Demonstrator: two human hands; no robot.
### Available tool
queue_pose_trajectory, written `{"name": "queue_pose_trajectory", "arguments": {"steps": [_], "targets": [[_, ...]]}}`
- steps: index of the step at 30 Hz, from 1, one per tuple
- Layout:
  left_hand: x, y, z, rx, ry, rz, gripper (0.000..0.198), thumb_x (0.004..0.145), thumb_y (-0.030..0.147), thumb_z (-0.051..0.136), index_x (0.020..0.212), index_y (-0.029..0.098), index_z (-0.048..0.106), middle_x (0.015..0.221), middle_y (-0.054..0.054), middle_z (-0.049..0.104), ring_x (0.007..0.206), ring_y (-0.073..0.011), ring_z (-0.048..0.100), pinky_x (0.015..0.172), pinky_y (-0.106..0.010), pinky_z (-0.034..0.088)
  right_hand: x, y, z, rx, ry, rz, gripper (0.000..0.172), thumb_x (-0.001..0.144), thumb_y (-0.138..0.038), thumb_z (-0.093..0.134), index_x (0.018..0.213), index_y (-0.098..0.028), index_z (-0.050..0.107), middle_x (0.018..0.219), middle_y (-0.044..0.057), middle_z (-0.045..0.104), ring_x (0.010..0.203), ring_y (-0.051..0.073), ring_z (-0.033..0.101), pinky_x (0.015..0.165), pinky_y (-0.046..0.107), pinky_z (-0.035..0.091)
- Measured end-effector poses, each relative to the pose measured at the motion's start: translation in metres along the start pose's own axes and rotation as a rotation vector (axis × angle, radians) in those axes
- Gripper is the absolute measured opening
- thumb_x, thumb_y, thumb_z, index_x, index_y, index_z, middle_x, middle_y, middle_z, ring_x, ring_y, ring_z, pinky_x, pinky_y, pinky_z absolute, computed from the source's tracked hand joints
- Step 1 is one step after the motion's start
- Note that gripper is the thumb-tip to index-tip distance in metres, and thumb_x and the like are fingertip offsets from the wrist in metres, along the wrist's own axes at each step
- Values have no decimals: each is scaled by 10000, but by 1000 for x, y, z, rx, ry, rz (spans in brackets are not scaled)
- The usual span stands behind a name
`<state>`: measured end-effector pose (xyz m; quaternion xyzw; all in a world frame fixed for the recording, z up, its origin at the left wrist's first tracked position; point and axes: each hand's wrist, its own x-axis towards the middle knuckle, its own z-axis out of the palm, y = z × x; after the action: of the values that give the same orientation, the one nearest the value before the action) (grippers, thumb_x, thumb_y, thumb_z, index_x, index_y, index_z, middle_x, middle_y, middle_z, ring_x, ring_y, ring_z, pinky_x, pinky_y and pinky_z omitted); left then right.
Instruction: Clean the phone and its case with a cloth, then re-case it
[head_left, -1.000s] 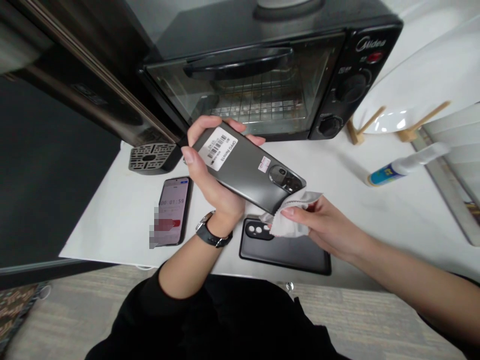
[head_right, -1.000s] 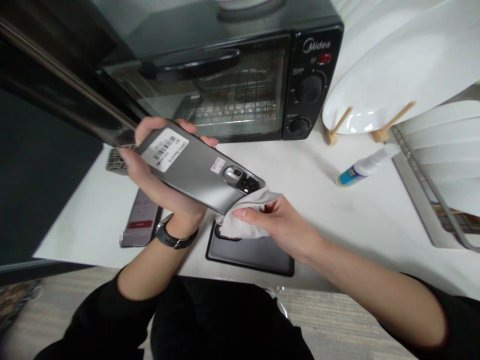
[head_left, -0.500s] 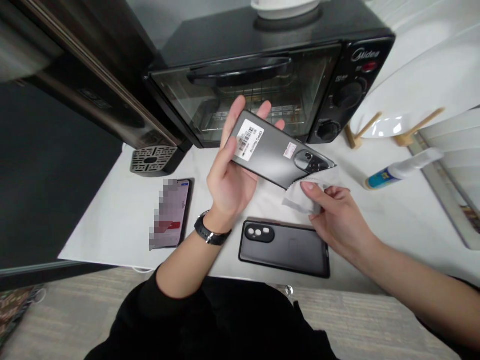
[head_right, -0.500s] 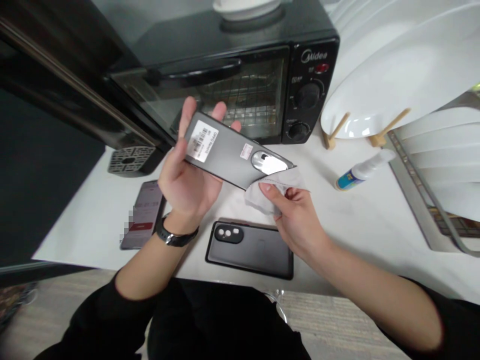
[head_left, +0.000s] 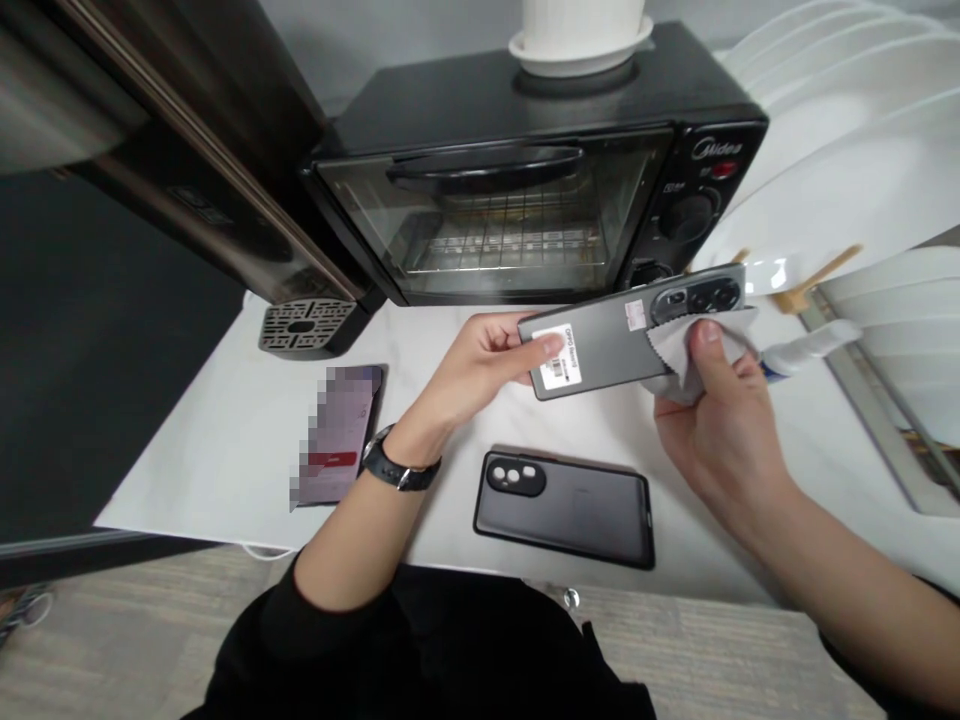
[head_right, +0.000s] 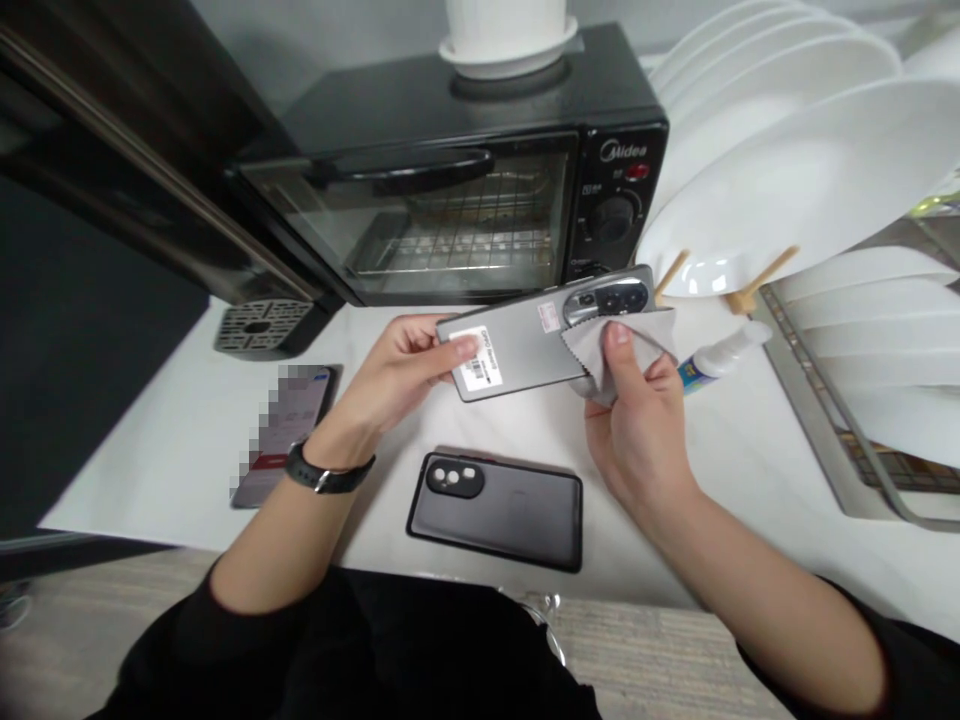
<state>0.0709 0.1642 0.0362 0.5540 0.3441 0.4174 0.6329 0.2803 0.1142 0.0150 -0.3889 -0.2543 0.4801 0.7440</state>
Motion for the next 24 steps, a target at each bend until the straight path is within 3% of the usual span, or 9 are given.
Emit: {"name": "queue_pose_trajectory", "arguments": {"steps": [3, 8, 11, 14, 17, 20, 22, 24], "targets": [[-1, -3, 6, -16, -31, -21, 429, 770, 479, 935, 1051, 192, 786, 869, -7, 778, 687, -111, 672, 601, -195, 527, -4, 1, 4, -2, -30, -25, 94, 872, -327, 861, 948, -320, 806, 1049, -21, 838, 1126, 182, 768, 1015, 326, 642], [-1, -13, 20, -18, -11, 0, 413, 834, 515, 878, 1075, 193, 786, 865, -11, 749, 711, -117, 653, 619, -206, 524, -17, 7, 12, -9, -87, 41, 163, 817, -350, 906, 936, -314, 800, 1041, -47, 832, 1112, 150, 765, 1132, 329, 565], [0, -12, 18, 79, 45, 134, 346, 839, 460, 887, 1055, 202, 811, 1128, -54, 748, 974, -160, 692, 792, -227, 557, -19, 11, 11, -43, -132, 58, 173, 797, -375, 920, 902, -314, 797, 1009, -44, 831, 1097, 155, 758, 1143, 336, 549], [0, -6, 10, 106, 2, 185, 306, 930, 503, 791, 1013, 210, 820, 1296, -73, 715, 1221, -224, 664, 1012, -292, 536, -20, 13, 5, -119, -203, 109, 181, 835, -449, 890, 854, -295, 797, 924, -21, 820, 1018, 173, 759, 1052, 328, 593], [-3, 0, 8, -91, -57, 90, 463, 1015, 634, 607, 1226, 257, 772, 1334, -78, 738, 1268, -278, 679, 1053, -386, 544, -26, 12, 2, -258, -415, 222, 254, 910, -523, 807, 864, -273, 804, 879, 5, 814, 898, 192, 758, 914, 344, 628], [-9, 5, 14, -263, -196, -26, 582, 996, 662, 607, 1426, 276, 678, 1369, -86, 744, 1304, -325, 687, 1112, -458, 525, -33, 10, 5, -325, -643, 243, 262, 915, -527, 801, 921, -265, 795, 969, 12, 831, 848, 176, 745, 830, 315, 615], [-13, 6, 19, -343, -331, -92, 623, 1000, 665, 587, 1479, 269, 644, 1372, -92, 747, 1317, -343, 690, 1165, -488, 493, -36, 8, 7, -329, -690, 246, 278, 914, -535, 799, 927, -258, 783, 949, 6, 831, 794, 149, 728, 767, 274, 592], [-16, 5, 24, -381, -395, -110, 663, 992, 697, 577, 1490, 263, 633, 1398, -100, 736, 1318, -352, 691, 1164, -489, 501, -36, 8, 8, -327, -685, 290, 312, 932, -549, 775, 902, -239, 774, 865, 1, 816, 732, 127, 705, 705, 241, 562]]}}
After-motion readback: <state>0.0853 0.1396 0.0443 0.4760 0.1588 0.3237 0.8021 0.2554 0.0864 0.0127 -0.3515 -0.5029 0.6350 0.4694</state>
